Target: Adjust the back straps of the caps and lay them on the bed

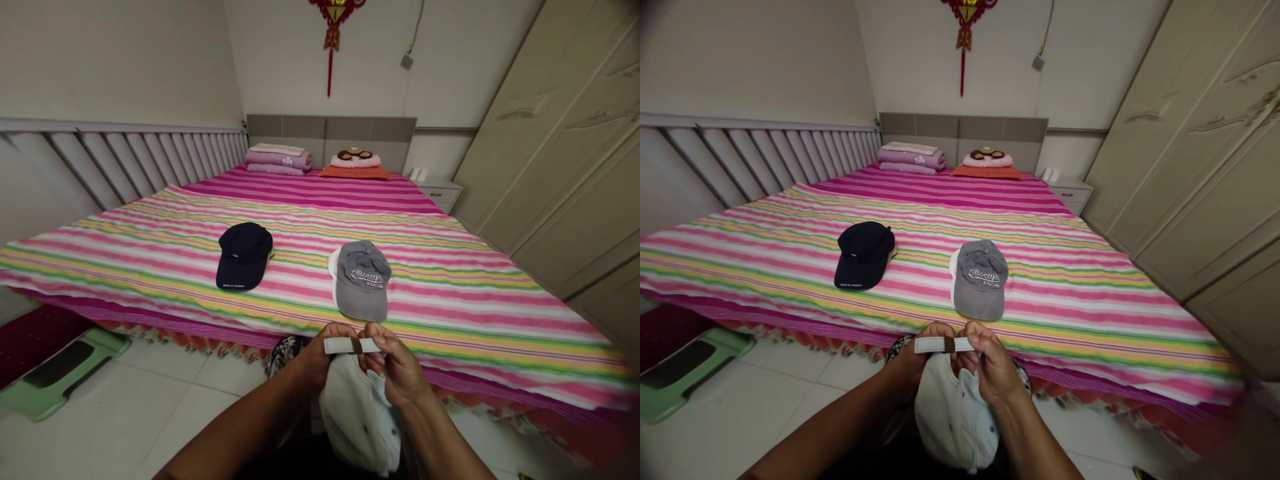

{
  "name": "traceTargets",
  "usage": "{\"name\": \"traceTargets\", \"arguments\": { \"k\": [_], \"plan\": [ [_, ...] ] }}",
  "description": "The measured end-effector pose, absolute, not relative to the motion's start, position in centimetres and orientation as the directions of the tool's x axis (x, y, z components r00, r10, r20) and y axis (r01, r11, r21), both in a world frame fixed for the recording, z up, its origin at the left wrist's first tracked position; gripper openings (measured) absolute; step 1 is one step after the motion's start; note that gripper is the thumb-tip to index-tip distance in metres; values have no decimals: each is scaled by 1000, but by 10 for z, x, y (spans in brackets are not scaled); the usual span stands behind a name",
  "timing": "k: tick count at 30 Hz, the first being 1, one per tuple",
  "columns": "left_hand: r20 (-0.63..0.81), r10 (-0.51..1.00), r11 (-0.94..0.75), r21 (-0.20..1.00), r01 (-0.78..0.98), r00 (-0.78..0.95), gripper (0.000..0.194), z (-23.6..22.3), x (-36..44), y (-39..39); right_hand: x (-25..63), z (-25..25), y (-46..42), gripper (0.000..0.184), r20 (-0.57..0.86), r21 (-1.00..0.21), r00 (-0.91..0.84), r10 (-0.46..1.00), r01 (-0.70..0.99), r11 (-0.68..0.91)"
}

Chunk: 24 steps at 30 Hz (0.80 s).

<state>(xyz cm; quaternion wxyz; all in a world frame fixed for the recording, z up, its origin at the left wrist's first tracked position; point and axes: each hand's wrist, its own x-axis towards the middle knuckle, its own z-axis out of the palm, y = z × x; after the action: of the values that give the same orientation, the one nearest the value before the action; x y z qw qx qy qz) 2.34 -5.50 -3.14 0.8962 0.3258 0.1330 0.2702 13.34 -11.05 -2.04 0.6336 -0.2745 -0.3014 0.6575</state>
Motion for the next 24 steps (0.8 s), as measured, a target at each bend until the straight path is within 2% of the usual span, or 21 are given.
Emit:
{"name": "traceTargets", "arguments": {
  "k": [3, 8, 13, 16, 21, 24],
  "plan": [
    [-55, 577, 658, 622, -424, 815, 16, -37, 23, -57, 133, -20, -111, 25, 22, -731, -69, 997, -682, -31],
    [-34, 652, 575, 674, -464, 758, 26, -39, 21, -57, 138, -19, -111, 22, 57, -777, 21, 998, -626, 57],
    [-19, 620, 597, 661, -456, 784, 26, -40, 19, -55, 140, -19, -111, 17, 26, -808, 37, 999, -588, 43],
    [25, 637, 590, 627, -508, 770, 27, -44, 16, -52, 140, -22, -108, 20, 31, -743, 24, 999, -668, 39],
    [77, 674, 563, 590, -578, 735, 30, -45, 7, -42, 153, -25, -103, 19, -39, -606, 204, 978, -783, 139],
    [57, 718, 518, 621, -588, 694, 30, -41, 0, -36, 164, -27, -104, 21, -18, -703, 263, 965, -689, 175]
  ]
}}
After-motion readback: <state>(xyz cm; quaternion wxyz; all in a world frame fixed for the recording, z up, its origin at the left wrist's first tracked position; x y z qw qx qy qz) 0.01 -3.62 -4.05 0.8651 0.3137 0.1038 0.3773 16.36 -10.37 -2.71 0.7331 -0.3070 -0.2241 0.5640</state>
